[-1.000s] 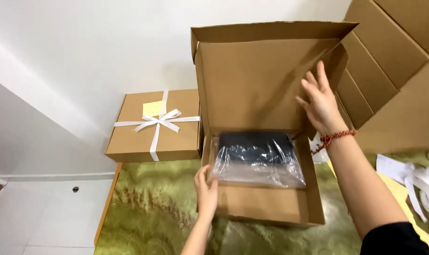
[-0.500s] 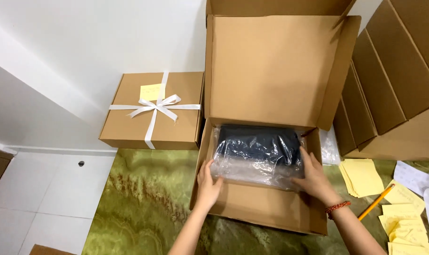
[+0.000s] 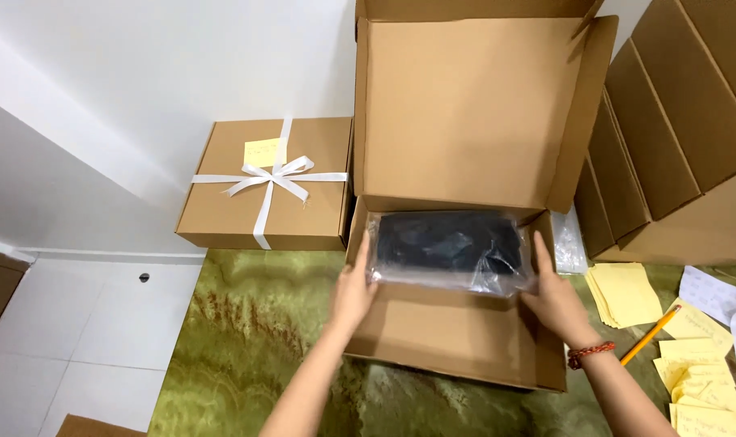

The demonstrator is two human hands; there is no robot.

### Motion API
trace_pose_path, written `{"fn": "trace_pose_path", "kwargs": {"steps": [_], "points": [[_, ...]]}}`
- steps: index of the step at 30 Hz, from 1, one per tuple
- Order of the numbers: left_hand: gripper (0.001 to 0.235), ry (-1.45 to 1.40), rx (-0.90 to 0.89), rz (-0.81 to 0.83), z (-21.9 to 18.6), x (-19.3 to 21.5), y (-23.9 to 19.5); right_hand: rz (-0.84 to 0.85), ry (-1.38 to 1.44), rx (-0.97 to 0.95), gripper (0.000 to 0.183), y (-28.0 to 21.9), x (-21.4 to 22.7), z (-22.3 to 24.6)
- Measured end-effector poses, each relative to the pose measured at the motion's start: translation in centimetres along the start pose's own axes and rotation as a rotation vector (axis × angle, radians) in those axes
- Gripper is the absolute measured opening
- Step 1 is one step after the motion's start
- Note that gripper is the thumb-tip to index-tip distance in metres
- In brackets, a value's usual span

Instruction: Packing garments into plastic bags and cardboard boxes, then decorating the boxes with ribbons and notes.

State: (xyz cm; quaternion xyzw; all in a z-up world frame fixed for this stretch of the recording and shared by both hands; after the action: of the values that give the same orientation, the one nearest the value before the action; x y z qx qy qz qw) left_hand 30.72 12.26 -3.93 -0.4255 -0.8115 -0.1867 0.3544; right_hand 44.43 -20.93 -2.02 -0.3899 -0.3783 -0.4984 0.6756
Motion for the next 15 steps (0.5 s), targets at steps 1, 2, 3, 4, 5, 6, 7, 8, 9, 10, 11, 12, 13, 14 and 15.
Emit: {"fn": "trace_pose_path", "kwargs": {"steps": [1, 2, 3, 4, 5, 6, 7, 8, 9, 10, 11, 12, 13, 14, 15], "points": [[0.103, -0.002, -0.002, 0.000, -0.8, 1.1, 0.4, -0.002, -0.001, -0.001, 0.122, 0.3, 0.7, -0.4], [0.103, -0.116, 0.070, -0.038, -1.0, 2.6, 0.9, -0.082, 0.142, -0.017, 0.119, 0.8, 2.3, -0.7], [0.103, -0.230, 0.141, -0.077, -1.3, 4.0, 1.4, -0.164, 0.285, -0.033, 0.117, 1.2, 3.8, -1.1], [0.103, -0.232, 0.138, -0.077, -1.3, 4.0, 2.2, -0.167, 0.286, -0.033, 0.117, 1.7, 4.5, -1.1], [0.100, -0.285, 0.175, -0.112, -1.0, 4.3, 2.9, -0.220, 0.505, -0.024, 0.111, 2.1, 5.8, -0.9], [0.097, -0.338, 0.211, -0.147, -0.6, 4.7, 3.6, -0.275, 0.727, -0.015, 0.105, 2.4, 7.2, -0.9], [0.097, -0.339, 0.208, -0.146, -1.6, 5.4, 3.5, -0.279, 0.727, -0.015, 0.105, 2.8, 7.3, -1.1], [0.091, -0.400, 0.197, -0.178, -2.7, 6.5, 3.5, -0.290, 0.816, -0.066, 0.092, 3.3, 7.4, -1.7], [0.085, -0.464, 0.180, -0.215, -4.1, 7.8, 3.8, -0.305, 0.910, -0.110, 0.079, 4.0, 7.7, -2.1], [0.085, -0.468, 0.170, -0.218, -4.3, 8.1, 4.1, -0.314, 0.913, -0.104, 0.079, 4.0, 9.0, -1.5], [0.078, -0.552, 0.162, -0.205, -4.5, 8.2, 4.2, -0.291, 1.004, -0.123, 0.072, 3.7, 9.7, -1.0], [0.070, -0.635, 0.153, -0.190, -4.6, 8.2, 4.3, -0.268, 1.094, -0.142, 0.065, 3.4, 10.3, -0.5], [0.070, -0.636, 0.147, -0.192, -5.1, 9.2, 3.9, -0.272, 1.098, -0.138, 0.065, 3.0, 11.0, -0.6], [0.063, -0.669, 0.197, -0.152, -5.2, 9.6, 3.5, -0.190, 1.191, -0.143, 0.058, 2.5, 10.9, -0.2], [0.057, -0.701, 0.248, -0.108, -5.4, 9.9, 2.9, -0.107, 1.282, -0.149, 0.051, 2.0, 10.9, 0.1]]}}
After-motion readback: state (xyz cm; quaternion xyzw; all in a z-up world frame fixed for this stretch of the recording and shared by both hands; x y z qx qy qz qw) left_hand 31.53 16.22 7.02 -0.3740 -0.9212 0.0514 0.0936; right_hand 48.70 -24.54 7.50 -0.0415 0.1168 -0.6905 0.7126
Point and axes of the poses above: each hand's wrist, its own y-axis towards the middle knuckle, its own x-axis out of the back of the hand, z = x × y, the point moved 10 cm from there along y, towards the middle knuckle, and after that the axes turned 12 degrees about -z, right-handed, at the moved point
